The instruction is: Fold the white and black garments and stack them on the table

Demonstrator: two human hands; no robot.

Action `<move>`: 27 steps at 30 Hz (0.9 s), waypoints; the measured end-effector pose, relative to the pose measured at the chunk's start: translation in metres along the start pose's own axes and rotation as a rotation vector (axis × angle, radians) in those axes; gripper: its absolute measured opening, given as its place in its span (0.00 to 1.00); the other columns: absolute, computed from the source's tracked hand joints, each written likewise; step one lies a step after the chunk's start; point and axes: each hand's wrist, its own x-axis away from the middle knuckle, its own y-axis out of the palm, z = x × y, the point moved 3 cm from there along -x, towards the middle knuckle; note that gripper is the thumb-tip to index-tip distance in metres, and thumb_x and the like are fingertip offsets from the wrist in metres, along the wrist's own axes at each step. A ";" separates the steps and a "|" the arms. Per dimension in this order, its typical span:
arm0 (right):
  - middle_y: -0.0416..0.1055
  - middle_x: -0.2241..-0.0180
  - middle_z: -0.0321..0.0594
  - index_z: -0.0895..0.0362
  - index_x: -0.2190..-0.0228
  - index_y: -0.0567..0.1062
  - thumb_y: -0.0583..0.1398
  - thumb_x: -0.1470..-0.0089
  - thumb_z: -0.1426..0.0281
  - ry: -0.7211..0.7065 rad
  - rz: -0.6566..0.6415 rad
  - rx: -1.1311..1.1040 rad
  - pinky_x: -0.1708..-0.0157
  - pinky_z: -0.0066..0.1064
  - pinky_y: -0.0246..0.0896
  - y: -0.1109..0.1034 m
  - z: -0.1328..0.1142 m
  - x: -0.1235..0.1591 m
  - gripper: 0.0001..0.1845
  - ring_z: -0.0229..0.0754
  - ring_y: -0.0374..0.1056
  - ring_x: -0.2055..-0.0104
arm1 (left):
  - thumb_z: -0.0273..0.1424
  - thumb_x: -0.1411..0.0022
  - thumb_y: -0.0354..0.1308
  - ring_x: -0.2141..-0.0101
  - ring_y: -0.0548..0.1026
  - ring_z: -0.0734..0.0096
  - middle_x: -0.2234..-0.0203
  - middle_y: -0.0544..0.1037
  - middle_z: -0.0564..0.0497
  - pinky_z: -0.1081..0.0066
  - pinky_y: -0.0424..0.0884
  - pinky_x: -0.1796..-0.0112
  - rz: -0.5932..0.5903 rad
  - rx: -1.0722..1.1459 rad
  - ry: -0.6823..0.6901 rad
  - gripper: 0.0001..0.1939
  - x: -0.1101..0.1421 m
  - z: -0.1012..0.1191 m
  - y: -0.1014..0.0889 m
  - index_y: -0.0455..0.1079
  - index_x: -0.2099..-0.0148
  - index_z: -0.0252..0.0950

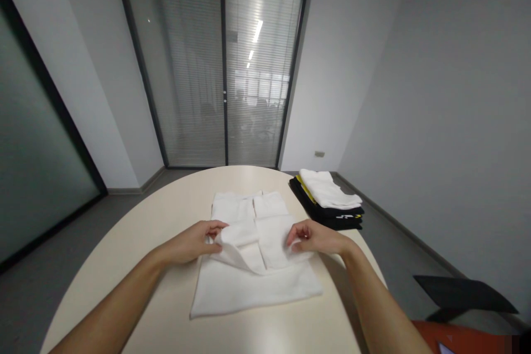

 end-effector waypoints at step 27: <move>0.73 0.72 0.33 0.52 0.70 0.78 0.69 0.63 0.68 -0.082 -0.011 0.660 0.72 0.27 0.52 0.073 -0.041 -0.013 0.13 0.37 0.64 0.71 | 0.31 0.51 0.63 0.56 0.72 0.57 0.57 0.75 0.49 0.66 0.64 0.57 -0.194 -0.689 0.078 0.19 0.021 0.040 0.054 0.72 0.54 0.41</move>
